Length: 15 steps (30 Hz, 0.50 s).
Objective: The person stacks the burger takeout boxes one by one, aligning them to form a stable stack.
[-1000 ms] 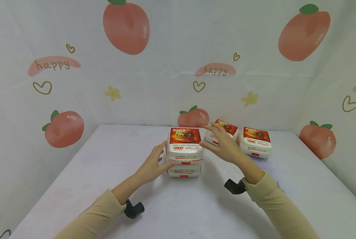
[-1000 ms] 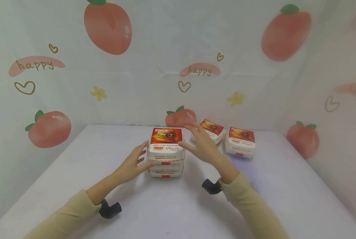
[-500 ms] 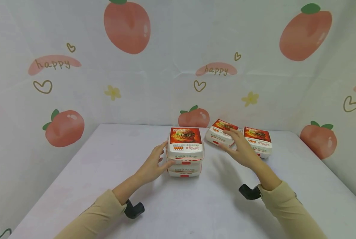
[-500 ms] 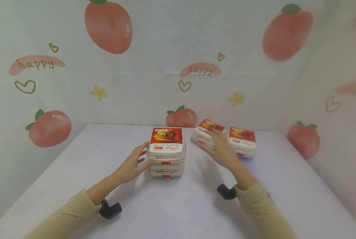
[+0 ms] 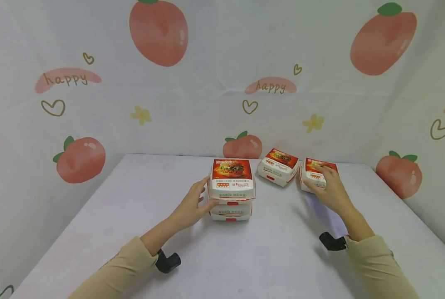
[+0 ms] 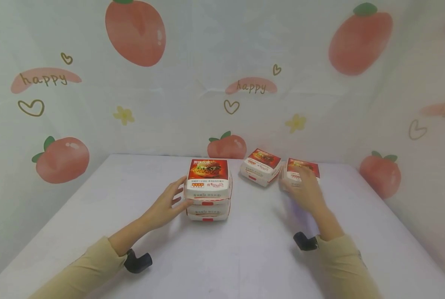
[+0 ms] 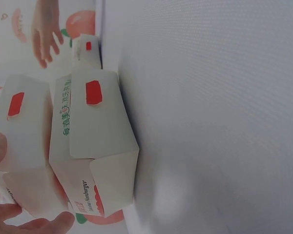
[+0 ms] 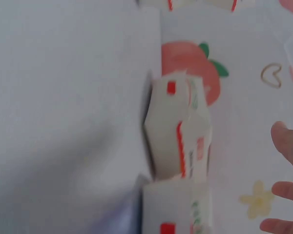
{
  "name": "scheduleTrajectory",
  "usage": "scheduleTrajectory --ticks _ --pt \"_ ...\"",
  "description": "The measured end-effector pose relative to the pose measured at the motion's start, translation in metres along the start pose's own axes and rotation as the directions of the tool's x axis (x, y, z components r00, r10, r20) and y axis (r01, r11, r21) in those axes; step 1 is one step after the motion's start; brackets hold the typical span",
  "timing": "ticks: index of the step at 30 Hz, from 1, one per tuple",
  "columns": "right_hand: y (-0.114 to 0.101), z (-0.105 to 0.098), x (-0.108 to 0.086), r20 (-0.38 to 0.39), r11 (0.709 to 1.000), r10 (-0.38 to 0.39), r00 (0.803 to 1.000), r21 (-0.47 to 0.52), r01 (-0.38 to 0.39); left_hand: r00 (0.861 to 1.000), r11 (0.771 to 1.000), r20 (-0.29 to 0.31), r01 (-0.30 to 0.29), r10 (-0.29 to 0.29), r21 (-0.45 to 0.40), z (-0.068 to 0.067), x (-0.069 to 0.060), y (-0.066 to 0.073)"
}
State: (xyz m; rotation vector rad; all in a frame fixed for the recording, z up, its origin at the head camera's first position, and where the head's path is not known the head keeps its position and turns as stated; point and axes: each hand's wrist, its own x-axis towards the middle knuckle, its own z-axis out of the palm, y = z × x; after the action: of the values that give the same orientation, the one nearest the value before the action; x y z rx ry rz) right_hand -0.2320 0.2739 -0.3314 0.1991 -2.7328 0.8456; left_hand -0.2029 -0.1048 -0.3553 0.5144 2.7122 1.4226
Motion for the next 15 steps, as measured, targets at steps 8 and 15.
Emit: scheduleTrajectory --ticks 8,15 --pt "0.039 0.0 0.001 -0.031 0.994 0.107 0.994 0.007 -0.107 1.0 1.0 0.003 0.011 -0.011 -0.007 0.0 -0.001 0.001" --pt "0.064 0.005 0.003 0.021 0.986 0.164 0.986 0.029 -0.165 0.999 0.999 -0.024 -0.034 0.034 0.014 0.0 -0.002 0.002"
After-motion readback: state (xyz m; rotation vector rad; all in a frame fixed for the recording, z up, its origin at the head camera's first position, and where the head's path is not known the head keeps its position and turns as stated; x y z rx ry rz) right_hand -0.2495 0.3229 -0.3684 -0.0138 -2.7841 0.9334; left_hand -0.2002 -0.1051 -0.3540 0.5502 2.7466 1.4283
